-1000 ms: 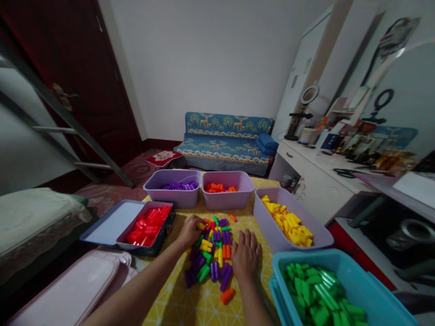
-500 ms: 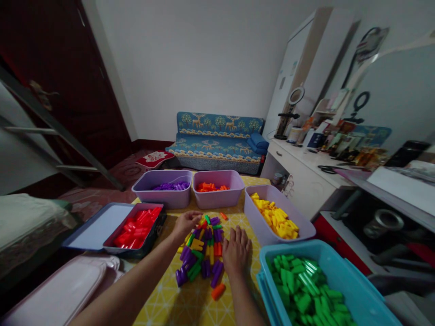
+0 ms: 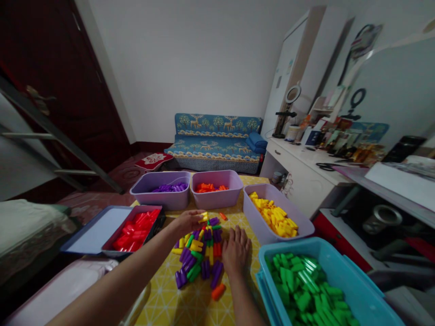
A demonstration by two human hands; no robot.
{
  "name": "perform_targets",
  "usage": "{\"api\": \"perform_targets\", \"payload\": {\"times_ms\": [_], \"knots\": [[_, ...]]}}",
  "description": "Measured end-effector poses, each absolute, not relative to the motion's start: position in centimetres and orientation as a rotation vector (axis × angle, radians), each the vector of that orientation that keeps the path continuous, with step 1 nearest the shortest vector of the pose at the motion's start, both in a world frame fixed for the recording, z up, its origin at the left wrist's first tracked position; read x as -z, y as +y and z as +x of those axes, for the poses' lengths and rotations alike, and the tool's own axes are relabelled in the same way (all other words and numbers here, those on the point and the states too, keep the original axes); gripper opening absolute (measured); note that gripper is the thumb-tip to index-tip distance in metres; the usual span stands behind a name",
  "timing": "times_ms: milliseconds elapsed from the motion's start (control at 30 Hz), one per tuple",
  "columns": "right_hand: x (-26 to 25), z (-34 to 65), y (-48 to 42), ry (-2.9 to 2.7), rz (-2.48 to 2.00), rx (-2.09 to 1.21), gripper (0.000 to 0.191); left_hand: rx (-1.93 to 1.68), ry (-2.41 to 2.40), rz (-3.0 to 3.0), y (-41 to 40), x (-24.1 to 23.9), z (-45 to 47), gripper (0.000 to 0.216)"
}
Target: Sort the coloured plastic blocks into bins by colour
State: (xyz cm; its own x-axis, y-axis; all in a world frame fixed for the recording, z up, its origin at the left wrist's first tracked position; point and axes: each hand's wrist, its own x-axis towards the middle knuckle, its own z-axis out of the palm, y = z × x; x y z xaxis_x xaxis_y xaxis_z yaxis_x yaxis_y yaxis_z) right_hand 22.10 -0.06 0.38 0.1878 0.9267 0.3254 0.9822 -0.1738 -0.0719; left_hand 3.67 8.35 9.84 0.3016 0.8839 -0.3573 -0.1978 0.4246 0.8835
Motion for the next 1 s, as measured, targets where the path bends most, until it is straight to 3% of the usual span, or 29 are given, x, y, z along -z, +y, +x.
{"api": "perform_targets", "payload": {"times_ms": [233,333,400,600,767,867,1000], "knots": [[-0.2,22.2,-0.1,-1.81,-2.164,0.306,0.043,-0.771,0.776,0.865,9.4,-14.5,14.0,0.032],[-0.3,22.3,-0.2,-1.815,-2.143,0.308,0.044,-0.972,0.608,0.884,10.6,-17.5,17.0,0.052],[-0.5,22.2,-0.2,-1.81,-2.142,0.293,0.043,-1.147,0.633,0.975,10.8,-17.7,16.1,0.051],[-1.1,22.0,-0.3,-1.793,-2.182,0.242,0.044,-1.382,1.446,1.385,7.4,-7.9,3.6,0.035],[-1.1,22.0,-0.3,-1.803,-2.179,0.293,0.045,-1.327,1.819,1.507,2.5,0.6,-2.9,0.049],[-0.9,22.0,-0.4,-1.826,-2.169,0.321,0.044,-1.258,1.812,1.657,1.4,1.8,-2.8,0.057],[-0.7,22.2,-0.4,-1.849,-2.153,0.353,0.044,-1.174,1.892,1.727,2.0,0.3,-1.7,0.04]]}}
